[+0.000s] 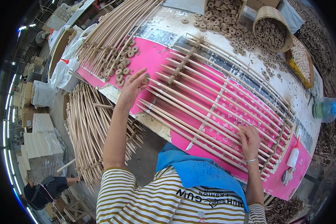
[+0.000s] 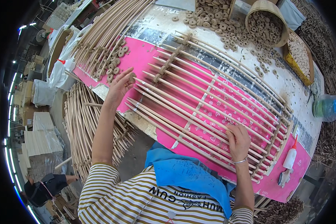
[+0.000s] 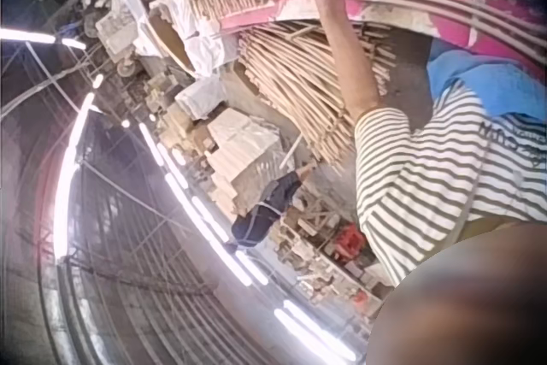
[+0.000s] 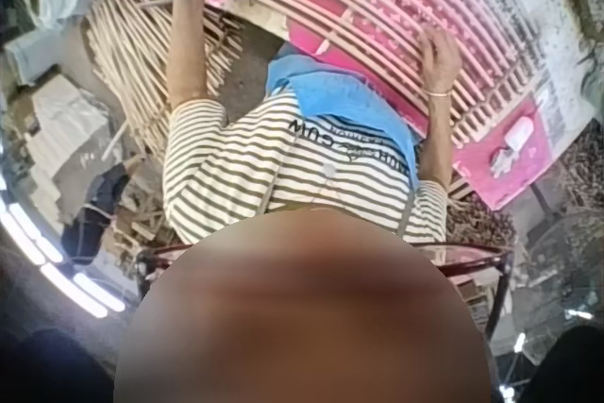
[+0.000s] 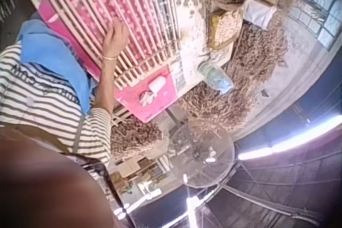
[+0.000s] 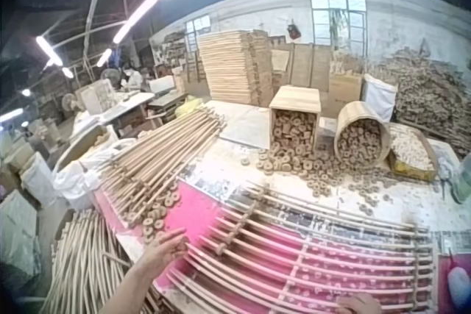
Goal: Assembling wooden items by applying glue to wooden rods and sliding wooden rings onto them.
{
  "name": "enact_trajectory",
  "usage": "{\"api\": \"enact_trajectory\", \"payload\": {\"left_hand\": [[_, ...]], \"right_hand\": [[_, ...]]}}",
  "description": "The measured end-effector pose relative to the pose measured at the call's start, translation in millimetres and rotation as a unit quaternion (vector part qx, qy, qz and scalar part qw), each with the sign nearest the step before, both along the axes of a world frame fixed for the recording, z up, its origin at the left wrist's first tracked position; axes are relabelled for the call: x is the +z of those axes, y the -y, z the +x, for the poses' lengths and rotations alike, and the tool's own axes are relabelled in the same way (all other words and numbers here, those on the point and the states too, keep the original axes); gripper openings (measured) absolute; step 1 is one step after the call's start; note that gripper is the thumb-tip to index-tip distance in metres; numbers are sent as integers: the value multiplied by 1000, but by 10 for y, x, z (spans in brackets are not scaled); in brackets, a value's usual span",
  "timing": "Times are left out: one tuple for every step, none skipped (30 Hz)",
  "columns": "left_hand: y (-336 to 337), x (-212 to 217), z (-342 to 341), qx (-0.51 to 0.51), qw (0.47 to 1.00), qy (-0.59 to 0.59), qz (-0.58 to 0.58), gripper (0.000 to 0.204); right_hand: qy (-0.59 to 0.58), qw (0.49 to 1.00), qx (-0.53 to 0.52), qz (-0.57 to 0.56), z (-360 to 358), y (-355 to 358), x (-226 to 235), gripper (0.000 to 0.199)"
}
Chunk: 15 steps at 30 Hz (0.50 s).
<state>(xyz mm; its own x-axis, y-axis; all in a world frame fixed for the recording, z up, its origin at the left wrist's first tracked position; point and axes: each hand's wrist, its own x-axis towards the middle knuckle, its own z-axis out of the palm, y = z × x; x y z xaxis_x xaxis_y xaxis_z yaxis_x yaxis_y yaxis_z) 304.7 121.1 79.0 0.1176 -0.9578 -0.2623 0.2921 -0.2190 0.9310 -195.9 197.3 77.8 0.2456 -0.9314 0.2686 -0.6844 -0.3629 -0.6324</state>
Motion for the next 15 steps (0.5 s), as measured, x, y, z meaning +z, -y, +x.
{"api": "enact_trajectory", "payload": {"left_hand": [[-17, 1, -27, -1, 1000, 0, 1, 50], [-39, 4, -84, 3, 1000, 23, 5, 54], [-61, 7, -149, 8, 999, 47, 8, 57], [-75, 10, -228, 35, 997, 62, 20, 64], [-88, 22, -274, 34, 997, 62, 20, 64], [-98, 28, -311, 38, 995, 92, 19, 68], [-107, 32, -337, 42, 992, 121, 18, 72], [-125, 30, -359, 40, 992, 120, 19, 72], [-140, 26, -382, 44, 991, 123, 15, 76], [-151, 15, -406, 48, 991, 125, 10, 81], [-150, -15, -411, 45, 991, 123, 10, 81], [-150, -63, -393, 42, 991, 128, 5, 84], [-150, -97, -385, 39, 990, 133, 0, 87], [-141, -85, -427, 39, 991, 129, 0, 90], [-139, -67, -461, 43, 990, 136, -5, 90]], "right_hand": [[1, 1000, 0, 0, 26, 11, 14, 13], [2, 1000, -1, 0, 47, 24, 24, 13], [-3, 1000, 2, 1, 69, 34, 18, 13], [-4, 1000, 0, 2, 93, 21, 2, 13], [22, 999, -20, 15, 123, 11, -16, 12], [48, 998, -40, 27, 140, 4, -23, 12], [47, 998, -41, 27, 140, 4, -18, 12], [43, 998, -44, 32, 134, -3, -14, 12], [38, 998, -46, 37, 129, -8, -9, 13], [37, 997, -49, 38, 136, -10, 2, 13], [19, 999, -45, 22, 148, 1, 23, 12], [1, 999, -41, 7, 152, 14, 40, 11], [-12, 999, -31, -19, 145, 31, 33, 10], [-16, 999, -37, -18, 126, 32, 11, 10], [-21, 999, -32, -11, 108, 29, -11, 10]]}}
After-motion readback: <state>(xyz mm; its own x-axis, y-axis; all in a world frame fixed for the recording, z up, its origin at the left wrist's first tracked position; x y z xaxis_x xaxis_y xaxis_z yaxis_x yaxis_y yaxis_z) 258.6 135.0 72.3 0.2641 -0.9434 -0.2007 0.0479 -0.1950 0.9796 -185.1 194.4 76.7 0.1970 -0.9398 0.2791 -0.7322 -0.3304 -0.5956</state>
